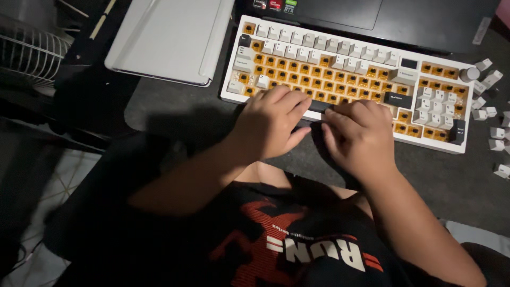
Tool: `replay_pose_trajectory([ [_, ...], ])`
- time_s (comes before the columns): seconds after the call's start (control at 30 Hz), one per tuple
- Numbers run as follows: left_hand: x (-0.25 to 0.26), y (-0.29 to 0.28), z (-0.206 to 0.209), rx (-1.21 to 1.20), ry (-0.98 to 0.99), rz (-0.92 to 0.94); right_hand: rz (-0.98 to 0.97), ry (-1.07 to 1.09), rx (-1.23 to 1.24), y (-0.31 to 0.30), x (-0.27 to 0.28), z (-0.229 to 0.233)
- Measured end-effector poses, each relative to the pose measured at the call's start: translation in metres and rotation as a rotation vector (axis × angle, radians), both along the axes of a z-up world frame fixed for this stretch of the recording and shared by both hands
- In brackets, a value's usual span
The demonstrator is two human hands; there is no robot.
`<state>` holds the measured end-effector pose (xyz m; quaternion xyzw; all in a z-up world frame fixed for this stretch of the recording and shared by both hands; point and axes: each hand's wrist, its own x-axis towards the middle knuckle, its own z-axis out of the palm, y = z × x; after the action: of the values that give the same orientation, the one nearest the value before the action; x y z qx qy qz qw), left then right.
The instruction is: The person assembles a mechanical keyboard by hand, picking up individual keycaps from a pile and pressing them onto the corresponding switches on the keyboard base.
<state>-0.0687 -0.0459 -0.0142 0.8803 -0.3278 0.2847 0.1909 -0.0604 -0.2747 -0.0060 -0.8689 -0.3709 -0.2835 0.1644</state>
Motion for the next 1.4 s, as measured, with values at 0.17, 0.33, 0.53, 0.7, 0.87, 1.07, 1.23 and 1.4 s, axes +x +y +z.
replay_pose_trajectory([
  [0.17,-0.007,-0.01,0.005,-0.028,-0.116,0.007,0.022,-0.073,0.054,-0.005,-0.004,0.002],
  [0.33,-0.006,-0.017,0.006,0.079,0.115,-0.009,0.013,-0.03,0.146,-0.021,-0.01,0.003],
  [0.53,-0.001,-0.027,0.006,0.036,0.013,0.049,-0.038,0.028,0.203,-0.051,-0.013,0.006],
  [0.7,0.0,-0.028,0.001,0.021,0.041,0.055,-0.063,0.09,0.214,-0.083,-0.014,0.01],
  [0.87,0.005,-0.029,-0.002,0.037,-0.033,0.046,-0.054,0.12,0.16,-0.117,-0.015,0.013],
  [1.07,0.007,-0.034,-0.005,0.071,0.049,0.1,-0.065,0.083,0.177,-0.145,-0.017,0.005],
  [1.23,0.006,-0.034,-0.005,0.084,-0.098,0.077,-0.226,0.058,0.184,-0.166,-0.007,0.004],
  [1.4,0.008,-0.031,-0.008,0.098,-0.057,0.092,-0.502,0.095,0.105,-0.206,0.012,-0.002],
])
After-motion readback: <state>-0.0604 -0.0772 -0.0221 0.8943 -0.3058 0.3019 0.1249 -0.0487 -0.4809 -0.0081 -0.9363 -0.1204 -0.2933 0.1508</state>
